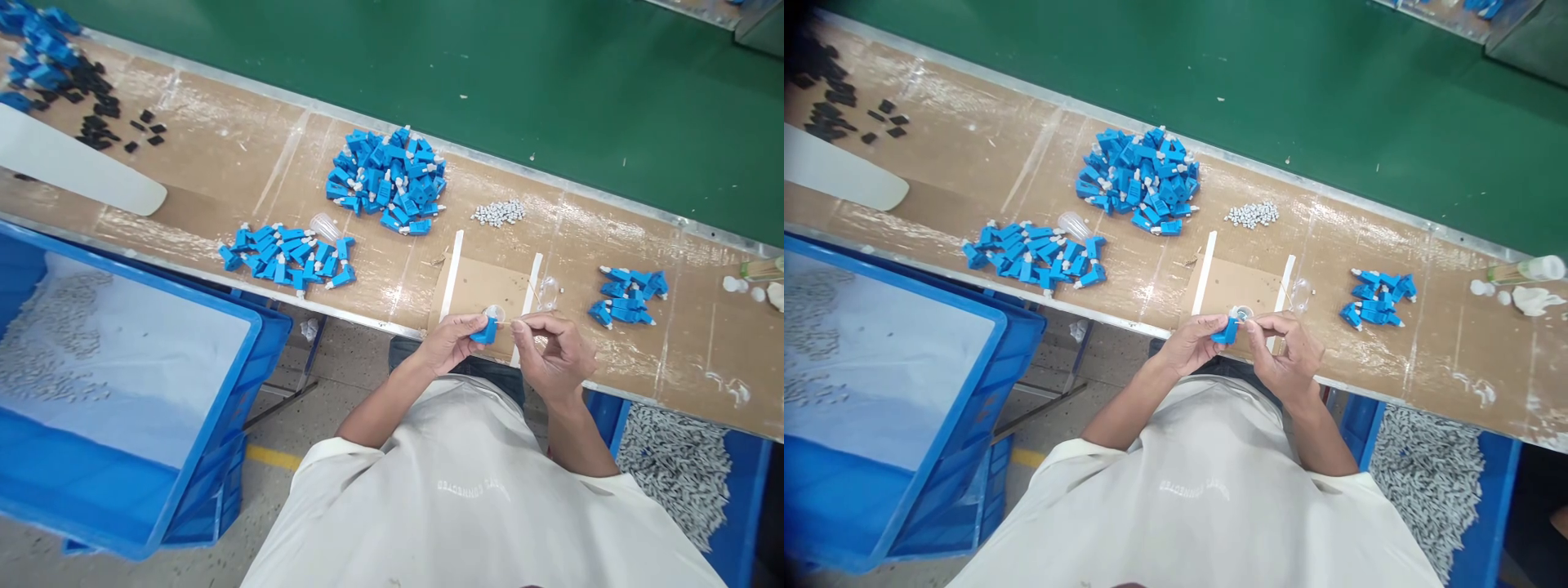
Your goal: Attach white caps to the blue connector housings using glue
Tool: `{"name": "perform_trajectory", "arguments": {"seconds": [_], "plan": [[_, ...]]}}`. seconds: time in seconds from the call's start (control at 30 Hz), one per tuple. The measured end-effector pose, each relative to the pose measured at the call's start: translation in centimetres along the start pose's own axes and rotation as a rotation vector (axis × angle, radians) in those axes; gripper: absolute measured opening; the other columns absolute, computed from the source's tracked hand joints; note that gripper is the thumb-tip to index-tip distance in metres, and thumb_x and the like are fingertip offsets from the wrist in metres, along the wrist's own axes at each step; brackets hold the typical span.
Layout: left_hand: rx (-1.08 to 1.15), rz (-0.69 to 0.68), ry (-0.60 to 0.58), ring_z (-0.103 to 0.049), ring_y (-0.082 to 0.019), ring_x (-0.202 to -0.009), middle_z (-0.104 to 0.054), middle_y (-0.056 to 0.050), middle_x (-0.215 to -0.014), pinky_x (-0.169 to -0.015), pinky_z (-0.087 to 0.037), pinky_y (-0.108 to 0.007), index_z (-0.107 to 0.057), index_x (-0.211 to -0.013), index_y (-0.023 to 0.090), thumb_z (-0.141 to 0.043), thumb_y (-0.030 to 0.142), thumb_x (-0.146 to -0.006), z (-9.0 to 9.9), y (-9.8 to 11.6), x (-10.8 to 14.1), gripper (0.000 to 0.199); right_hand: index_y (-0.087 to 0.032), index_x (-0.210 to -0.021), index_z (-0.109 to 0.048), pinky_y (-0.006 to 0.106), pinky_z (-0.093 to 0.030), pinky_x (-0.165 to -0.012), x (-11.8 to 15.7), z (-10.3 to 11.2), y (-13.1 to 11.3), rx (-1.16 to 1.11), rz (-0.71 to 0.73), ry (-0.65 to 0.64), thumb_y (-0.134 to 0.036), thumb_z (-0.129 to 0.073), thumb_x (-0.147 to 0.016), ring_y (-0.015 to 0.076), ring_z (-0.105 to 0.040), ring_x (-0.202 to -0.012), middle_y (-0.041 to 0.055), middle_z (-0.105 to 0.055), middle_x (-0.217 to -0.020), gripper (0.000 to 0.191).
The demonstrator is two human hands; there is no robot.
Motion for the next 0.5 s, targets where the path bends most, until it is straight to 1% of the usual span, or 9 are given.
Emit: {"name": "perform_trajectory", "arguments": {"seconds": [0.17, 0.33, 0.5], "plan": [[0.009, -0.005, -0.027, -0.049, -0.004, -0.058, -0.057, 0.002, -0.067, -0.054, -0.042, -0.017, -0.074, -0.078, 0.009, -0.097, 0.039, -0.060, -0.10, 0.00, 0.01, 0.042, -0.024, -0.092, -0.061, 0.026, -0.054, -0.049, -0.10, -0.25, -0.06, 0.031, 0.015, -0.020, -0.016, -0.073, -0.090, 0.0142, -0.067, -0.056, -0.0012, -0.073, -0.071, 0.014], [-0.006, 0.001, -0.032, -0.052, -0.005, -0.060, -0.057, 0.002, -0.068, -0.056, -0.043, -0.018, -0.073, -0.080, 0.009, -0.093, 0.037, -0.067, 0.19, -0.17, -0.10, 0.037, -0.023, -0.093, -0.061, 0.026, -0.053, -0.051, -0.12, -0.41, -0.32, 0.009, 0.044, -0.035, -0.012, -0.073, -0.088, 0.0137, -0.067, -0.057, -0.0012, -0.073, -0.072, 0.017], [-0.009, -0.001, -0.036, -0.049, -0.004, -0.059, -0.057, 0.003, -0.067, -0.055, -0.043, -0.016, -0.072, -0.075, 0.010, -0.096, 0.041, -0.061, 0.11, -0.13, -0.09, 0.041, -0.023, -0.092, -0.061, 0.026, -0.052, -0.051, 0.05, -0.44, -0.40, 0.027, 0.072, -0.059, -0.012, -0.072, -0.089, 0.0135, -0.067, -0.058, -0.0017, -0.072, -0.071, 0.016]]}}
Point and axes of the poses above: each hand's wrist, its own x-axis away from the middle knuckle, its own z-axis out of the back of the hand, y = z × x, the point moved 5 cm from there along -x, towards the middle knuckle
